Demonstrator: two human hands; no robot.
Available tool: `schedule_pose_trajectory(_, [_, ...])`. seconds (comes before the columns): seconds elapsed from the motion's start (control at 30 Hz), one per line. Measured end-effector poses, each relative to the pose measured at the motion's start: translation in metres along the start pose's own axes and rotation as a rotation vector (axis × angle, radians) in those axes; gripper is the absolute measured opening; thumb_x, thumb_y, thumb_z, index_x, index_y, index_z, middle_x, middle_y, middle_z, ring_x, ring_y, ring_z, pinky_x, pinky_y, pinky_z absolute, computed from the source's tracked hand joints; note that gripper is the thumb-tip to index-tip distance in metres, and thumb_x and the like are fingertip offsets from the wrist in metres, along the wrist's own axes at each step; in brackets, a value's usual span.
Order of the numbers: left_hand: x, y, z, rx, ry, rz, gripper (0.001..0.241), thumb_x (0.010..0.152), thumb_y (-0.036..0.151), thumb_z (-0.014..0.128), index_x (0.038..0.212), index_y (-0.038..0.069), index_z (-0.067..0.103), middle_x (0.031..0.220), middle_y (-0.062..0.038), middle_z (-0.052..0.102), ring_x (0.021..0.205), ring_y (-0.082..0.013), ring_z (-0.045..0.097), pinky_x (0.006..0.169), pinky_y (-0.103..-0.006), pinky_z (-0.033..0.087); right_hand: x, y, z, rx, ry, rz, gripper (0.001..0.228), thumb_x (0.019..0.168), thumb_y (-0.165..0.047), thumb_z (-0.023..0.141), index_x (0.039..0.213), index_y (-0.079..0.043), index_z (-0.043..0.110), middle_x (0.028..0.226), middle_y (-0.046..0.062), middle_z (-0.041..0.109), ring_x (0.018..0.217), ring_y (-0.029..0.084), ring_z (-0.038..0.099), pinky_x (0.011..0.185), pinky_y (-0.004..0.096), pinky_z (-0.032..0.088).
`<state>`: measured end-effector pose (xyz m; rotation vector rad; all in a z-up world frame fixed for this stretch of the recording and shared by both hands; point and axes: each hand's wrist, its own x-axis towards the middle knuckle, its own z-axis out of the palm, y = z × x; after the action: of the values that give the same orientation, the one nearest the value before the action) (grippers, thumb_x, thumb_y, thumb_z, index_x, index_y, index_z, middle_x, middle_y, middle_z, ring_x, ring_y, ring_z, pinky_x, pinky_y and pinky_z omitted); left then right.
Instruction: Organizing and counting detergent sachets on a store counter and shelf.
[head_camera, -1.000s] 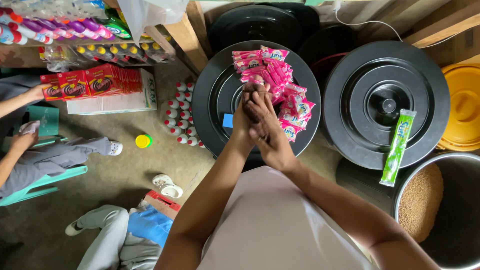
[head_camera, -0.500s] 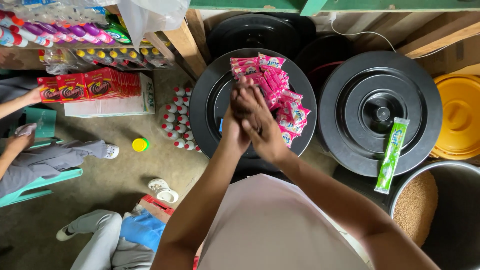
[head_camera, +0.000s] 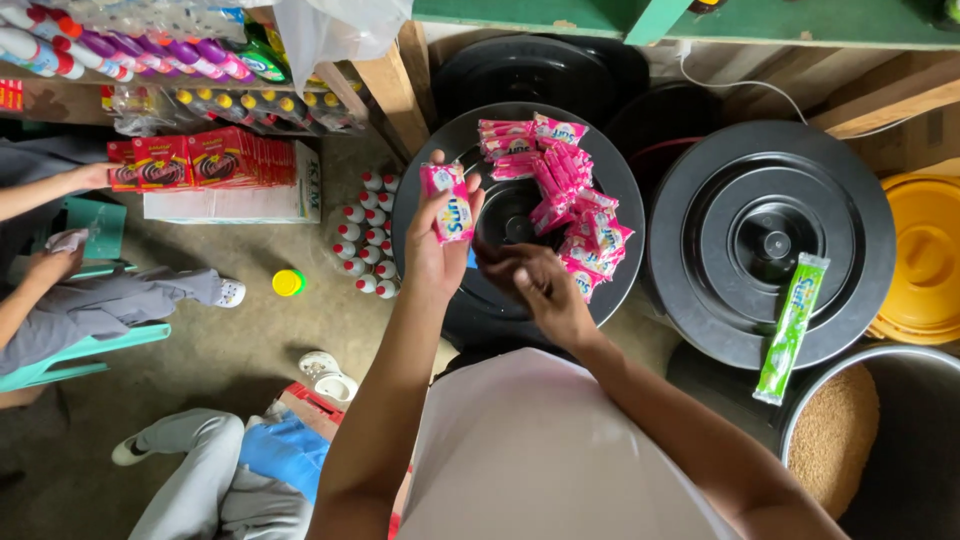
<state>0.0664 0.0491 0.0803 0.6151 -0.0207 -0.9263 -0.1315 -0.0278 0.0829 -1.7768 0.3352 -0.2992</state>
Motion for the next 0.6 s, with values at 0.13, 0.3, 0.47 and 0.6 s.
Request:
schedule_pose_trajectory(0.13, [-0.019, 0.020, 0.023, -0.082, 0.139, -0.095, 0.060, 0.090, 0.015, 0.058, 0.148, 0.022, 0.047, 0.139, 0.002, 0.059, 0.122, -0.0073, 0.061, 0.095, -0.0338, 0.051, -0.011, 0.077, 0.001, -0.093, 0.279, 0.605, 0.037, 0.113, -0.031, 0.064, 0.122, 0.004, 0.067, 0.104, 0.023, 0.067, 0.091, 0.026, 0.062, 0.093, 0.041, 0.054])
schedule_pose_trajectory(0.3, [-0.013, -0.009, -0.016, -0.073, -0.039, -0.097, 0.054, 0.096, 0.012, 0.063, 0.148, 0.014, 0.053, 0.132, -0.004, 0.061, 0.100, -0.0137, 0.061, 0.079, -0.0321, 0.051, -0.002, 0.088, -0.017, 0.271, 0.308, 0.615, 0.046, 0.097, -0.033, 0.070, 0.131, -0.004, 0.065, 0.108, 0.008, 0.073, 0.097, 0.017, 0.068, 0.088, 0.035, 0.056])
schedule_pose_trajectory(0.47, [-0.005, -0.048, -0.062, -0.193, 0.111, -0.285, 0.038, 0.111, 0.017, 0.067, 0.140, 0.000, 0.051, 0.120, -0.011, 0.059, 0.100, -0.0183, 0.064, 0.085, -0.0341, 0.056, 0.007, 0.097, -0.032, -0.047, 0.390, 0.538, 0.064, 0.088, -0.028, 0.081, 0.141, -0.004, 0.053, 0.130, 0.015, 0.062, 0.117, 0.023, 0.061, 0.095, 0.037, 0.053])
schedule_pose_trajectory(0.6, [-0.011, -0.042, -0.044, 0.014, 0.105, -0.430, 0.055, 0.099, 0.023, 0.070, 0.147, 0.001, 0.053, 0.119, -0.011, 0.067, 0.099, -0.0175, 0.067, 0.085, -0.0332, 0.057, 0.013, 0.041, -0.037, -0.137, 0.362, 0.343, 0.055, 0.095, -0.017, 0.072, 0.145, -0.005, 0.052, 0.139, 0.018, 0.057, 0.128, 0.026, 0.060, 0.102, 0.036, 0.053])
